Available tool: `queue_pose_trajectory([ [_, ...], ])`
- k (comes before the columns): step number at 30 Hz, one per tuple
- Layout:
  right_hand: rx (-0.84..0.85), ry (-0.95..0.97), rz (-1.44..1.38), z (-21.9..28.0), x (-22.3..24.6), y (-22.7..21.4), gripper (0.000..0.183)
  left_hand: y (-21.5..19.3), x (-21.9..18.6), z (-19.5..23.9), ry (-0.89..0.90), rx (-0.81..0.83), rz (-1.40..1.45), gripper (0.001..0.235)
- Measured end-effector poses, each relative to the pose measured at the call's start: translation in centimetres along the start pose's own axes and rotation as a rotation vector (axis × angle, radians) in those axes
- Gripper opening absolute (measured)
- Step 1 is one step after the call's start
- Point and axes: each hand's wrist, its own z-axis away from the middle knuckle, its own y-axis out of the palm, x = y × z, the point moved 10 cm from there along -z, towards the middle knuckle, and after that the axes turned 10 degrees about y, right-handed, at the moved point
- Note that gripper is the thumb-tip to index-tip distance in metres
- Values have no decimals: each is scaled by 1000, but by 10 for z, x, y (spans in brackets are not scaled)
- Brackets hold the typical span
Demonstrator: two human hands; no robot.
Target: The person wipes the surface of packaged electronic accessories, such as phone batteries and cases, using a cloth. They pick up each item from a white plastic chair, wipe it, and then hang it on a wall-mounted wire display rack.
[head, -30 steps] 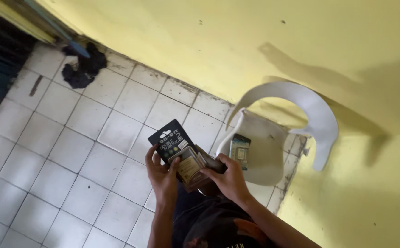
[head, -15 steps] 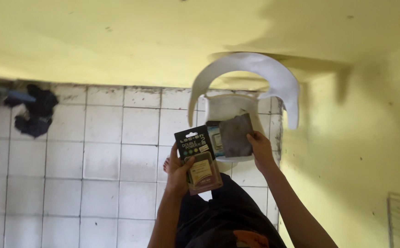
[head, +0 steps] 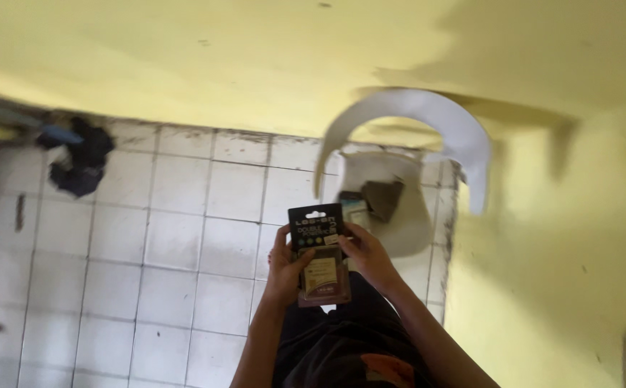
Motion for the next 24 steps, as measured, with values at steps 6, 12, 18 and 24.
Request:
queue_pose_trajectory([
  [6, 120, -148, 476, -23, 73, 124, 25, -72, -69, 36, 214, -214, 128, 61],
  [12, 284, -188, 624, -41, 88, 263, 32, -167, -132, 79, 399, -450, 125, 58],
  [18, 368, -219, 746, -69, 93, 395, 26, -281, -185, 105, 481, -570, 105, 60],
  [24, 479, -242, 625, -94, 108, 534, 25, -392, -260, 113, 483, -545, 103, 54],
])
